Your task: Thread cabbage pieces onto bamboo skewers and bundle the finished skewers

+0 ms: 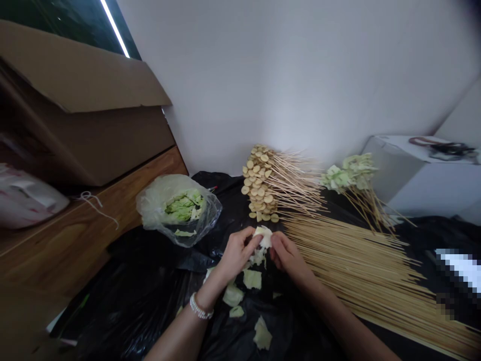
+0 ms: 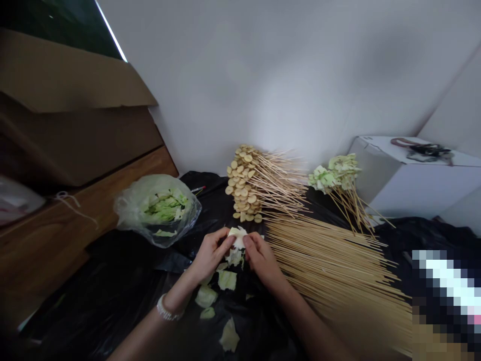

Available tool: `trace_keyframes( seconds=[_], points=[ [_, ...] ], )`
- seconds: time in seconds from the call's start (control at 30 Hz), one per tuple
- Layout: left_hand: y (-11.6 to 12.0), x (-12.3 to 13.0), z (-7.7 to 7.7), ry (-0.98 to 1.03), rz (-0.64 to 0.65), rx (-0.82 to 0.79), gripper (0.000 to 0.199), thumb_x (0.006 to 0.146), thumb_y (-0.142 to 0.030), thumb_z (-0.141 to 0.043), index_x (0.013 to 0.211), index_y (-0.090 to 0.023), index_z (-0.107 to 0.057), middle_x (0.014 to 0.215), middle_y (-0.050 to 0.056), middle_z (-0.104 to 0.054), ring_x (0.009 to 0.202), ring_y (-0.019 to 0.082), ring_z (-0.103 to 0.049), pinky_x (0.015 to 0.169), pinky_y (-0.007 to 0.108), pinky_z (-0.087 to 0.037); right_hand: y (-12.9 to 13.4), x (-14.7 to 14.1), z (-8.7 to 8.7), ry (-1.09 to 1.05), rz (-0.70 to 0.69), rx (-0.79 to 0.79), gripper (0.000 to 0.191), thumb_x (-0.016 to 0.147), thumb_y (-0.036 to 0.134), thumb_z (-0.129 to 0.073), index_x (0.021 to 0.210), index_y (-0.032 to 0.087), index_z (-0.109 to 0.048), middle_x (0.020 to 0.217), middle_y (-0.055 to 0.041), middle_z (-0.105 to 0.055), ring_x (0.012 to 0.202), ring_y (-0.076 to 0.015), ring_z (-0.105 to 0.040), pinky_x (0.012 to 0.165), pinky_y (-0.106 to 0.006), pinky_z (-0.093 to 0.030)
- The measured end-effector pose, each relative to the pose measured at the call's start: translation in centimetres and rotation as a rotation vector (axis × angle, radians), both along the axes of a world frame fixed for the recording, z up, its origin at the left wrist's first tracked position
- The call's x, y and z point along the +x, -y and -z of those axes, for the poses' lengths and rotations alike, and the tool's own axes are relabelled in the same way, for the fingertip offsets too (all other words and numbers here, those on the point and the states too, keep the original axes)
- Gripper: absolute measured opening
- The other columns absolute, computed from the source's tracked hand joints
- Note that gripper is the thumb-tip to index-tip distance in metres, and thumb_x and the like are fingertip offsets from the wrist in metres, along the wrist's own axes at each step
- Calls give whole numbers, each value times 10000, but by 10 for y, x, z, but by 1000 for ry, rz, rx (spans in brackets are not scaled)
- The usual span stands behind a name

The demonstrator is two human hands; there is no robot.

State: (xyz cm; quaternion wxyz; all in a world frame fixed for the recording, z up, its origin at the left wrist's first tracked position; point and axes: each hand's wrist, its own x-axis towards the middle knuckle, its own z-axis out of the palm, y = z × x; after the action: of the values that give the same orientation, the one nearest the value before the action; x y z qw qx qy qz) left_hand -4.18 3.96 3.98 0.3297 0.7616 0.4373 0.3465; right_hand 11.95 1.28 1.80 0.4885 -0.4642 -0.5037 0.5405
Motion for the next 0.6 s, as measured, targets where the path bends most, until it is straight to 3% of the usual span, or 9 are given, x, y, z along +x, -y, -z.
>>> trace_keyframes(
  seconds=[0.1, 0.3, 0.47, 0.6],
  points=[
    [0, 1, 5, 1, 44, 1, 320, 924, -421, -456, 745, -167, -534, 630, -35, -502, 611, 113, -450, 582, 220, -324, 1, -1, 4, 69, -39, -19, 483, 847, 685, -412, 742, 222, -504, 540, 43, -502, 375, -90, -394, 361, -232, -257],
    [3, 5, 8, -41, 63, 39, 356, 944, -415, -419, 710, -165, -518, 650, -33, -499, 624, 111, -468, 598, 224, -320, 8, -4, 7, 301, 30, 133, 445, 925, 582, -337, 731, 219, -505, 563, 35, -492, 502, -122, -448, 502, -261, -335],
    [10, 10, 10, -117, 58, 121, 355, 951, -389, -413, 708, -165, -542, 661, -17, -535, 624, 119, -501, 616, 232, -341, 5, -11, 6, 143, 16, 44, 551, 887, 680, -296, 639, 215, -456, 530, 38, -435, 500, -115, -405, 492, -260, -311],
    [14, 8, 9, -165, 91, 256, 350, 955, -353, -405, 694, -168, -548, 647, -6, -545, 603, 122, -505, 606, 232, -355, 4, -12, 3, -12, -61, -131, 602, 798, 767, -376, 568, 212, -419, 494, 40, -400, 458, -88, -347, 437, -240, -245]
  ],
)
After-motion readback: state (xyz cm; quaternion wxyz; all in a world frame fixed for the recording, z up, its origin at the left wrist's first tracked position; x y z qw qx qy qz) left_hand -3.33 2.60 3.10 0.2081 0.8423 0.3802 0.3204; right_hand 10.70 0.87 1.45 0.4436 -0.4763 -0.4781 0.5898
